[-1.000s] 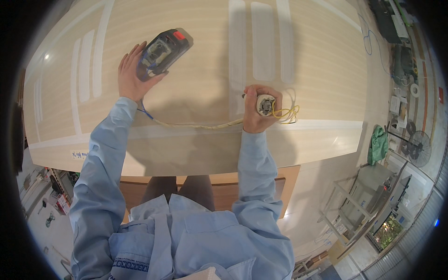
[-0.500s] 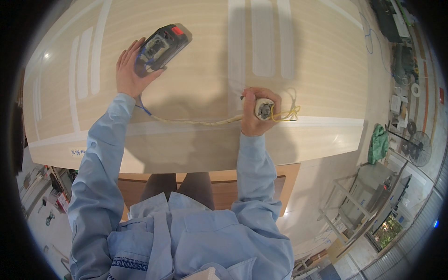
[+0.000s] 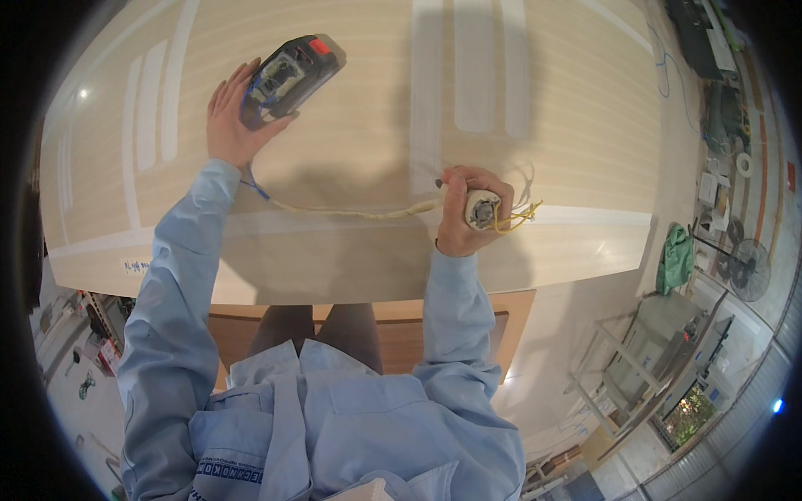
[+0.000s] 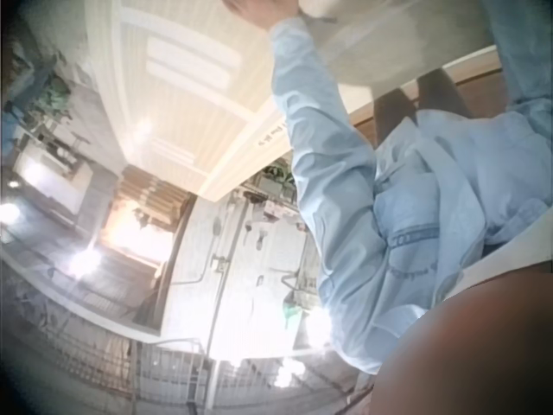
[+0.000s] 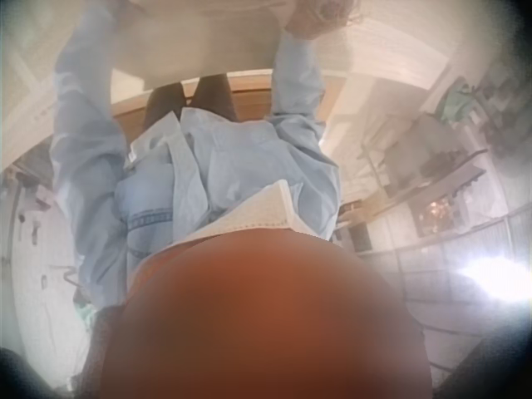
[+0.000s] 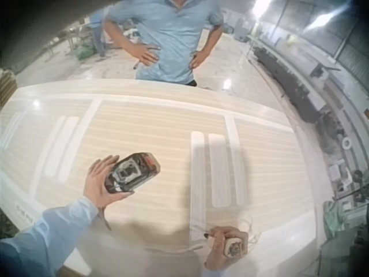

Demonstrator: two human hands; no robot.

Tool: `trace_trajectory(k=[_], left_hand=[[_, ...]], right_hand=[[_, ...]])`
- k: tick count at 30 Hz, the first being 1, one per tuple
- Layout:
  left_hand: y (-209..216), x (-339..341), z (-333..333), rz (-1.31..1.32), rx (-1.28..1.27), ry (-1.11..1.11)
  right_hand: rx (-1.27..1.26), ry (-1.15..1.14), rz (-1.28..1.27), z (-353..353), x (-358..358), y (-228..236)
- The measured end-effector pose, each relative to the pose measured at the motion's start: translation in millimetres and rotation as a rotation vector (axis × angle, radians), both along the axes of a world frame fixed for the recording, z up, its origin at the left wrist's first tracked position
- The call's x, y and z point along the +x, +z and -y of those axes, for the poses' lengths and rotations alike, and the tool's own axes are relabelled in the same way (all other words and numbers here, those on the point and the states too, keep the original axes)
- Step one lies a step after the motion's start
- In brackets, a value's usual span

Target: The person holds a handheld electronic device in the left hand and a wired probe in the right hand, repeatedly touching the probe to a large flat panel while the device displays readings. The person moves the probe across different areas of the panel throughout the clip.

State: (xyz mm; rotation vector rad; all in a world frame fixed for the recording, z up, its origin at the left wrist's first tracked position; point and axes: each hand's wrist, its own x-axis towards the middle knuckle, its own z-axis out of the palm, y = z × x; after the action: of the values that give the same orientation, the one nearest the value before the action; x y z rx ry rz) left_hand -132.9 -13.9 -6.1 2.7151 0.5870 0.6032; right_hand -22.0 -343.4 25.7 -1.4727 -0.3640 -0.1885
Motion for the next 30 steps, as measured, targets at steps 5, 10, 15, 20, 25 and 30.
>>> trace_trajectory(k=[5,10,15,20,25,30], left_hand=[[-1.4,-1.8,-0.2,0.021,0.018,-0.009],[-2.7,-6.7,-0.1,-0.017,0.004,-0.001],[-7.5,-7.4,-2.8,0.009,0.006,-0.015],[-5.3,-17.7,-3.7,0.043,-0.13,-0.156],[2.7,-10.5,18.6,0.0,-0.18,-0.09],[-12.8,27.7,46.9,0.039,-0.055,0.062]], right_hand=[[-0.059,0.023,-0.037,5.5,-6.8,2.2],[-0.129,-0.011,-0.01,4.4,-9.5,5.7],[0.031,-0.102,0.154,41.3,-17.6,45.1],[0.261,-0.217,0.278,93.8,-53.6,101.9],[0.247,-0.409,0.148,84.8,-89.9,101.3],[0.048,-0.451,-0.055,56.9,-73.8,38.2]])
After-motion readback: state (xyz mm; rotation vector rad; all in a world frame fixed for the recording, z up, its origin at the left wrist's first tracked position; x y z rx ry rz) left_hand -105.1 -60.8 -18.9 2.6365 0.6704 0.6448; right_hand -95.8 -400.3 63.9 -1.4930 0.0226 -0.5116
